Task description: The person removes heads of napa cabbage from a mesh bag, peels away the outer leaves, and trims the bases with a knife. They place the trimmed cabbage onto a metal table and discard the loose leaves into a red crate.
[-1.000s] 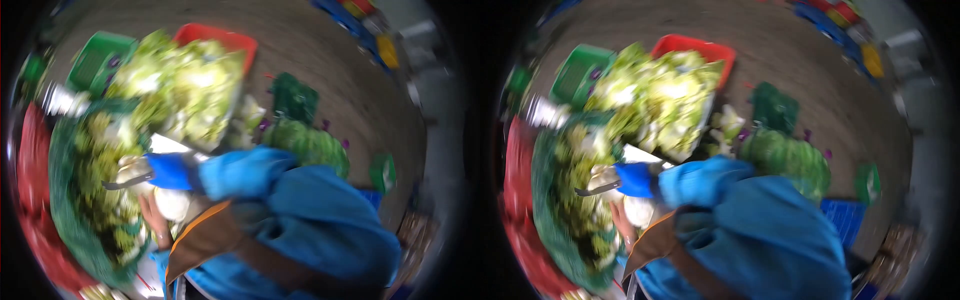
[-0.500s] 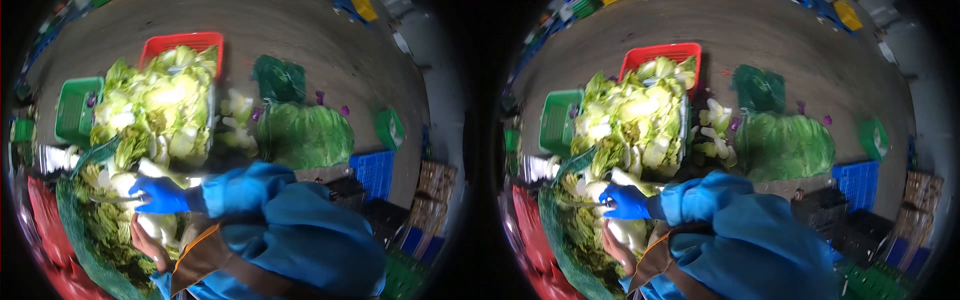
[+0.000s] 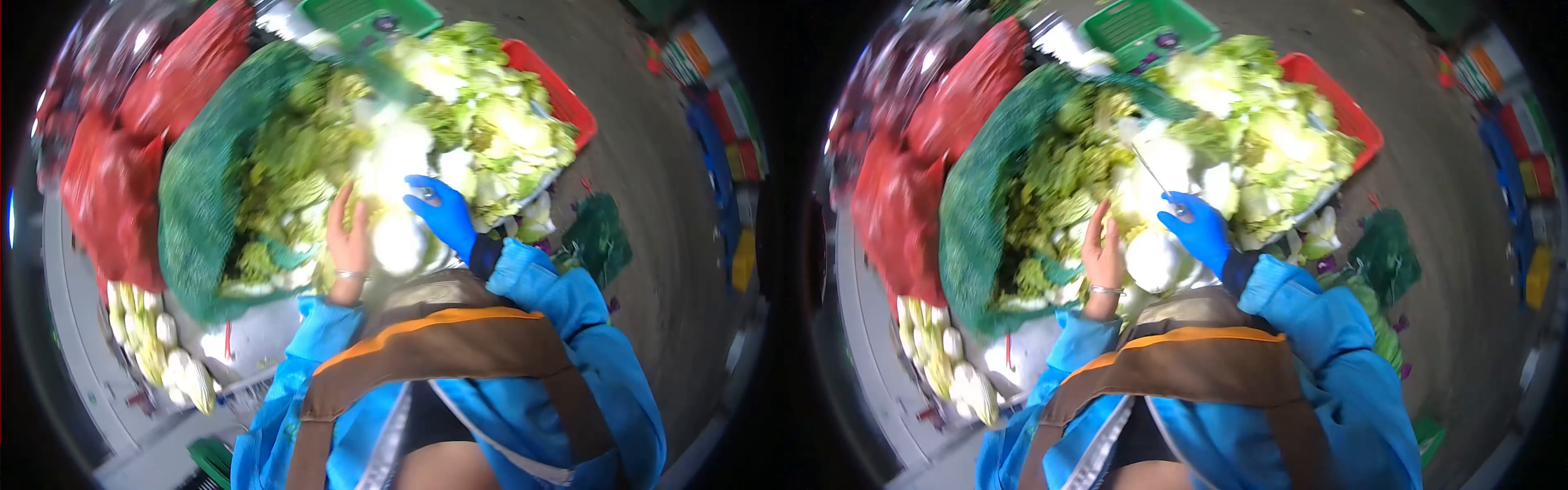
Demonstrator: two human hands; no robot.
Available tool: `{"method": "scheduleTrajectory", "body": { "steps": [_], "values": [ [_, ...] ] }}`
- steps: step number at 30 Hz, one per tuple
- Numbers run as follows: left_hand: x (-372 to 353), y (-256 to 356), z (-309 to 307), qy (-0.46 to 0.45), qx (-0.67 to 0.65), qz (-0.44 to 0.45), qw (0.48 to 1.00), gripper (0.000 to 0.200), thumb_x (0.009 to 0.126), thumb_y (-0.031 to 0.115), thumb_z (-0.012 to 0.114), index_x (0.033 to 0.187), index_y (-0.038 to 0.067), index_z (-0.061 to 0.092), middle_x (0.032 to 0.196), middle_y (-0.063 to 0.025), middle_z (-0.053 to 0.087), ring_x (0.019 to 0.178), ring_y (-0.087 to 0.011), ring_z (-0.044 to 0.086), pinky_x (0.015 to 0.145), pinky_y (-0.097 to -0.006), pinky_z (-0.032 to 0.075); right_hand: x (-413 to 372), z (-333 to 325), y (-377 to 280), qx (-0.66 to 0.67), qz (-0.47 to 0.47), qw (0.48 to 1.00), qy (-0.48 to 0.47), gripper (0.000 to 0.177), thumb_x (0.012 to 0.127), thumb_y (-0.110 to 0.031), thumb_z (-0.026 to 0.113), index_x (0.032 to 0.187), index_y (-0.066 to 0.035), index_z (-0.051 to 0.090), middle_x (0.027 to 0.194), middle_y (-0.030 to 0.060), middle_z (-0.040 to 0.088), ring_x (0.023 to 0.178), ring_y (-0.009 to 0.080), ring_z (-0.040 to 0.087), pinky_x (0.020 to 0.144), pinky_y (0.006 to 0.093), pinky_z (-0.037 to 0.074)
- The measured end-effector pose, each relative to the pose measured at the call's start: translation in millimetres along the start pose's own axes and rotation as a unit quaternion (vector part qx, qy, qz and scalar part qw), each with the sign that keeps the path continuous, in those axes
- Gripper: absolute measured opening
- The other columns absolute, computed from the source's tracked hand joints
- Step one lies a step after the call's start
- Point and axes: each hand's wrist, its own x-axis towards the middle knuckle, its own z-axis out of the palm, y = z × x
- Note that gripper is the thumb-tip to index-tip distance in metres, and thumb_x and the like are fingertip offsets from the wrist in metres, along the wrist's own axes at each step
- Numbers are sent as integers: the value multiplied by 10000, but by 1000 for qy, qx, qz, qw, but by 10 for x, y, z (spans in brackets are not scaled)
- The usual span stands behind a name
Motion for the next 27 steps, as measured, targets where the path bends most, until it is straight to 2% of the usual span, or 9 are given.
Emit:
{"method": "scheduleTrajectory", "body": {
  "steps": [4, 7, 9, 12, 14, 16, 18, 24, 27],
  "values": [
    [-143, 64, -41, -225, 177, 147, 947, 426, 708, 173, 705, 1090, 31, 583, 1154, -152, 558, 1163, -260, 458, 958, -331, 358, 96, 141, 209, -61, 8, 998, 1, 419, 735, -235, 703, 1091, -53, 576, 1037, 81, 604, 908, 166, 586, 805, 296, 462],
    [-153, 130, -262, -5, 157, 33, 987, 328, 676, 168, 733, 948, 21, 620, 1022, -160, 607, 970, -275, 577, 835, -323, 445, 124, 112, 127, -112, -59, 992, 11, 351, 748, -136, 682, 1072, -45, 584, 1022, 75, 599, 898, 150, 584, 792, 263, 459],
    [-196, 387, -432, -103, 287, -145, 941, 487, 645, 361, 731, 979, 27, 611, 1000, -173, 609, 937, -294, 585, 792, -330, 468, 51, 48, -407, -93, -161, 982, 12, 273, 765, -19, 630, 1036, -44, 604, 973, 64, 609, 898, 139, 575, 778, 252, 455],
    [-296, 520, -352, -229, 332, -185, 896, 896, 521, 515, 738, 1167, -49, 479, 1021, -253, 579, 974, -345, 568, 865, -352, 449, -86, 151, -624, 64, 59, 977, -192, 232, 802, -36, 598, 1033, -55, 616, 911, 8, 620, 799, 85, 577, 670, 209, 466],
    [-162, 306, -481, -236, 267, -224, 907, 838, 564, 450, 729, 1184, -45, 464, 1039, -238, 582, 931, -314, 596, 794, -349, 491, 25, 220, -252, 57, 145, 960, -234, 253, 838, -182, 585, 1050, -44, 600, 872, 9, 617, 666, 66, 585, 498, 198, 436],
    [-154, -7, -885, -246, -163, -363, 884, 710, 671, 337, 666, 1235, -19, 422, 1073, -203, 581, 820, -306, 637, 589, -332, 553, 207, 126, -79, 25, 230, 951, -203, 268, 830, -220, 593, 1042, -56, 600, 867, 14, 615, 637, 89, 606, 470, 205, 423],
    [-354, -98, -1191, -134, -422, -436, 783, 723, 688, 342, 645, 1279, 22, 379, 1161, -206, 527, 954, -360, 585, 716, -444, 539, 272, 71, -136, 30, 204, 956, -211, 300, 824, -251, 590, 1055, -59, 594, 934, 38, 632, 738, 131, 643, 453, 192, 396],
    [-391, 290, -980, -138, -739, -253, 609, 790, 717, 421, 610, 1341, 64, 284, 1322, -183, 382, 1192, -356, 406, 932, -534, 388, 149, 286, -1104, 362, 176, 870, -283, 622, 816, -194, 613, 1343, -78, 304, 1072, 86, 573, 852, 152, 594, 447, 168, 390],
    [-342, 447, -732, 6, -303, -112, 946, 705, 737, 425, 657, 1223, 7, 363, 1173, -128, 479, 1067, -222, 488, 906, -367, 414, 218, 402, -1169, 238, 266, 906, -226, 665, 766, -105, 664, 1338, -110, 326, 1062, 69, 555, 712, 84, 520, 456, 180, 383]
  ]
}}
